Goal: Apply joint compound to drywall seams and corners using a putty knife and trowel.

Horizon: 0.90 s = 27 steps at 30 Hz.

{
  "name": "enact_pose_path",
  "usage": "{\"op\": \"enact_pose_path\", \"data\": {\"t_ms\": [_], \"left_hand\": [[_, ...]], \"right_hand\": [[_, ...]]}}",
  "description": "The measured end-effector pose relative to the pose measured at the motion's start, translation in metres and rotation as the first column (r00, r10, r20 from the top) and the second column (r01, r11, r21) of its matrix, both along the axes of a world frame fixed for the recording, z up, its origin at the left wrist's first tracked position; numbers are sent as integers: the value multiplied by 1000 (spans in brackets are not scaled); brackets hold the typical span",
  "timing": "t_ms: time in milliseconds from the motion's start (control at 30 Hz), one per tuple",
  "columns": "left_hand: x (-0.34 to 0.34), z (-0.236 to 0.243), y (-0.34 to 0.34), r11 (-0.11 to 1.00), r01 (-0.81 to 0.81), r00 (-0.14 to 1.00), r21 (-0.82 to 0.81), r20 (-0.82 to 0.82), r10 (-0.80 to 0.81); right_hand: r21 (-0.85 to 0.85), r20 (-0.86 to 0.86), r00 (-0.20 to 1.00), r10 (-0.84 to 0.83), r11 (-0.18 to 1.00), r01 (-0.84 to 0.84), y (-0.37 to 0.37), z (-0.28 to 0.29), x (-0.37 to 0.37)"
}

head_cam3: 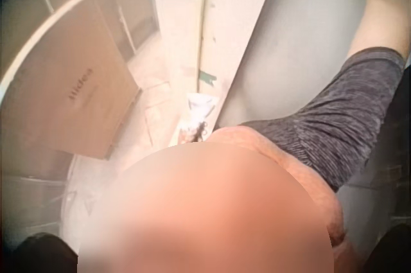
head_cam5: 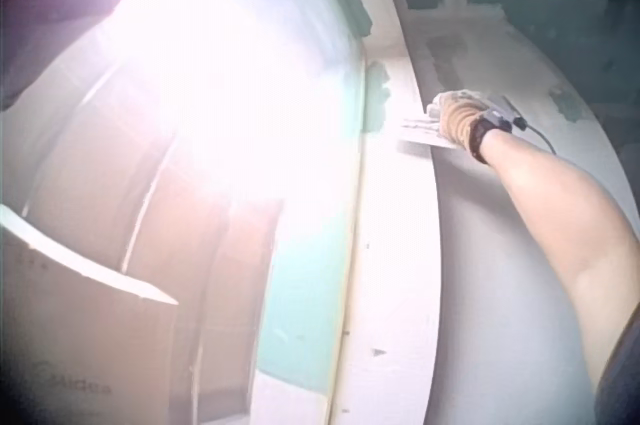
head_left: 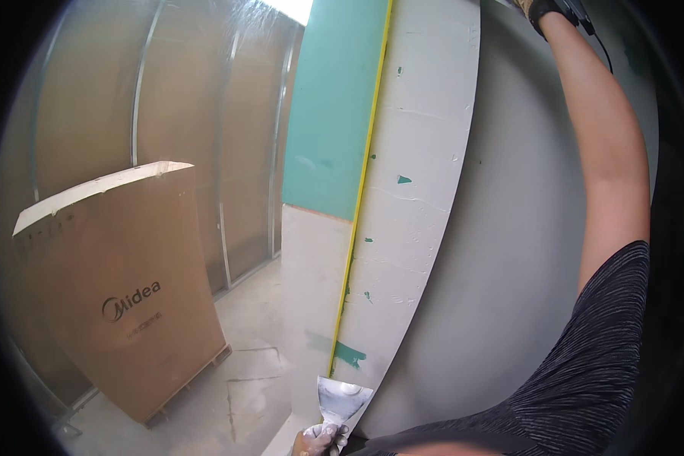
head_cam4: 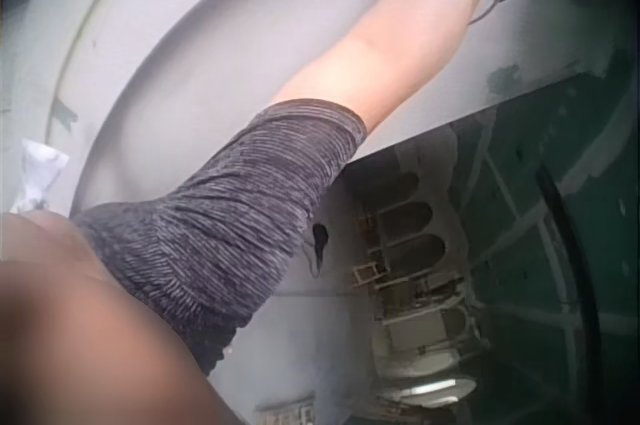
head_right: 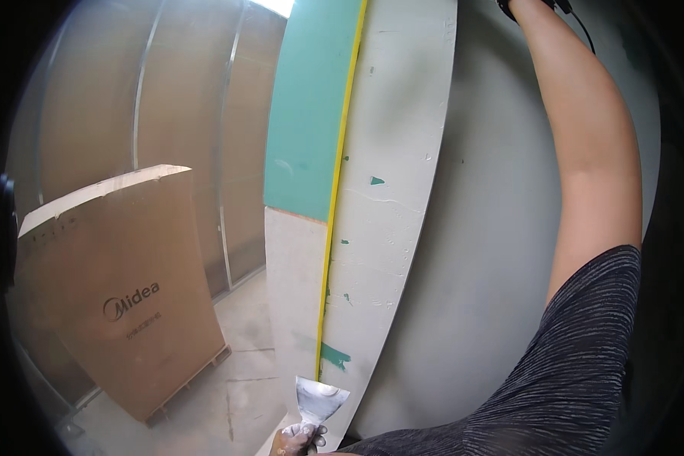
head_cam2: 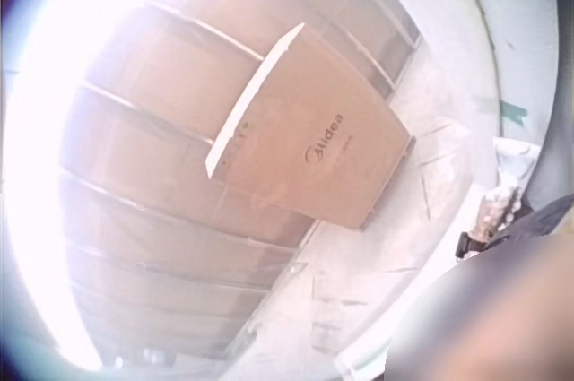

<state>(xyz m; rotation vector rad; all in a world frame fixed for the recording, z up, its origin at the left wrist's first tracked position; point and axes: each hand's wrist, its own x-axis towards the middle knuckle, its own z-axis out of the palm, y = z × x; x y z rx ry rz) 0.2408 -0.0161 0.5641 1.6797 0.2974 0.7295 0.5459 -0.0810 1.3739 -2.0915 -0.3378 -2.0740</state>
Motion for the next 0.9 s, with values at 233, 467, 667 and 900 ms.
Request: {"op": "enact_pose_path", "data": {"t_ms": [233, 467, 667, 900], "left_hand": [[51, -5, 29, 985, 57, 998, -161, -23, -61], [65, -2, 42, 998, 15, 997, -60, -73, -19], [87, -38, 57, 996, 92, 994, 5, -65, -91], [62, 3, 37, 999, -45, 998, 18, -51, 46]], "right_hand": [[99, 234, 860, -453, 891, 443, 18, 106, 82], [-128, 387, 513, -766, 507, 853, 55, 143, 107], [111, 426, 398, -812, 484, 868, 23, 185, 106], [-47, 533, 440, -722, 494, 868, 96, 117, 97]]}}
